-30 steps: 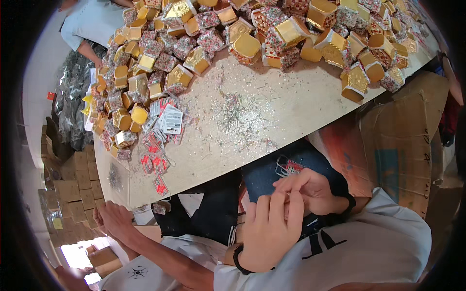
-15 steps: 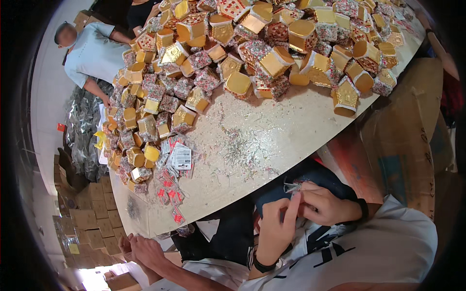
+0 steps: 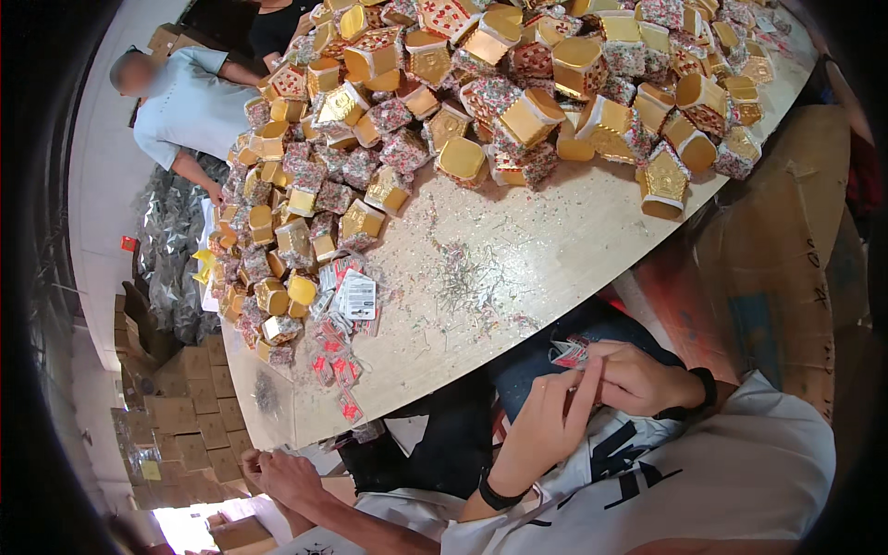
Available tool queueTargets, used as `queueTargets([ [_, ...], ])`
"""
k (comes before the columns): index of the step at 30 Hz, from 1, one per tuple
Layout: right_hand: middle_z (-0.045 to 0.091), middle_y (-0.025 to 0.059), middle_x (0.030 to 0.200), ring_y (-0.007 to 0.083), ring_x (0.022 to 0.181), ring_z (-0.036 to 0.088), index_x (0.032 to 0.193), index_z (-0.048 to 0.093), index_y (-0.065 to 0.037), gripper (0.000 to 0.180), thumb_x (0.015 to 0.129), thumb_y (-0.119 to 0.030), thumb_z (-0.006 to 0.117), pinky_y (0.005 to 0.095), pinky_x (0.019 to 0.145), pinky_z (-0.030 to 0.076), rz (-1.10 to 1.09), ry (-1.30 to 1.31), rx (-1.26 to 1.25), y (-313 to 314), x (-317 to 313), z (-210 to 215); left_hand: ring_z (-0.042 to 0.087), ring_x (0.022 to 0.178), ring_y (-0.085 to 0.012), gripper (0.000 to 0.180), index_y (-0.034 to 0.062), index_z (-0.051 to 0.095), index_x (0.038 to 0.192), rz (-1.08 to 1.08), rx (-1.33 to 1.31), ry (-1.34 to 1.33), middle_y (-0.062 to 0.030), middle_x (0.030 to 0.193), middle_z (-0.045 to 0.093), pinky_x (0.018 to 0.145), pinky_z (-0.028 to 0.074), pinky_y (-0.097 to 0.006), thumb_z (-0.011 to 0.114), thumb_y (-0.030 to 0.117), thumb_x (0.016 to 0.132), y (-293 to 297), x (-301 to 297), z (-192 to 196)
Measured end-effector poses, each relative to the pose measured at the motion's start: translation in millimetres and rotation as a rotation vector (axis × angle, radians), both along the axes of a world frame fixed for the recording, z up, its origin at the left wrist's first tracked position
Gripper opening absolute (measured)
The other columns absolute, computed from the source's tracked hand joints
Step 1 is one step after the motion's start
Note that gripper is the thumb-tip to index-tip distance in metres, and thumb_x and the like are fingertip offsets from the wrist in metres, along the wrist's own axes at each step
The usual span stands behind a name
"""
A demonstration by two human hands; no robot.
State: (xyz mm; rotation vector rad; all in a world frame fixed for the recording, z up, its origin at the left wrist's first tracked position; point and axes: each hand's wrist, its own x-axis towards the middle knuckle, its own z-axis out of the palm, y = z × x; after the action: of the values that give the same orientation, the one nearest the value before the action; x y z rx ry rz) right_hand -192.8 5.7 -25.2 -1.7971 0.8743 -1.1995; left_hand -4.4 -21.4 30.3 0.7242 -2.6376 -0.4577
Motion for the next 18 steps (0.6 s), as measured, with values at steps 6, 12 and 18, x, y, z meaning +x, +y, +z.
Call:
queueTargets([
  [6,0.051,0.0162,0.079,0.0341,0.074,0.051,0.079,0.056,0.001,0.008,0.085,-0.004,0.058,0.0408,0.067,0.042,0.055,0.009,0.002,1,-7,-11,0.055,0.102,-0.027,0.051,0.0022,0.062,0.125,-0.131,-0.142,-0.105,-0.0116,0.106,0.054,0.085,0.048,-0.033,0.064,-0.002,0.074,-20,-2,20],
  [12,0.046,0.014,0.075,0.0303,0.071,0.046,0.076,0.052,0.001,0.01,0.084,-0.004,0.057,0.0389,0.065,0.039,0.196,-0.055,0.094,6,-11,-12,0.06,0.095,-0.0254,0.034,-0.0039,0.064,0.107,-0.369,-0.229,-0.069,-0.0114,0.1,0.059,0.078,0.05,-0.033,0.064,0.006,0.075,-36,2,26],
  [18,0.047,0.0134,0.075,0.0295,0.072,0.047,0.08,0.054,-0.001,0.006,0.085,-0.002,0.057,0.0379,0.066,0.04,0.152,0.01,-0.005,11,-14,-3,0.062,0.081,-0.0236,0.031,-0.002,0.064,0.097,-0.432,-0.04,0.127,-0.0095,0.09,0.062,0.067,0.05,-0.031,0.072,0.003,0.068,-46,2,16],
])
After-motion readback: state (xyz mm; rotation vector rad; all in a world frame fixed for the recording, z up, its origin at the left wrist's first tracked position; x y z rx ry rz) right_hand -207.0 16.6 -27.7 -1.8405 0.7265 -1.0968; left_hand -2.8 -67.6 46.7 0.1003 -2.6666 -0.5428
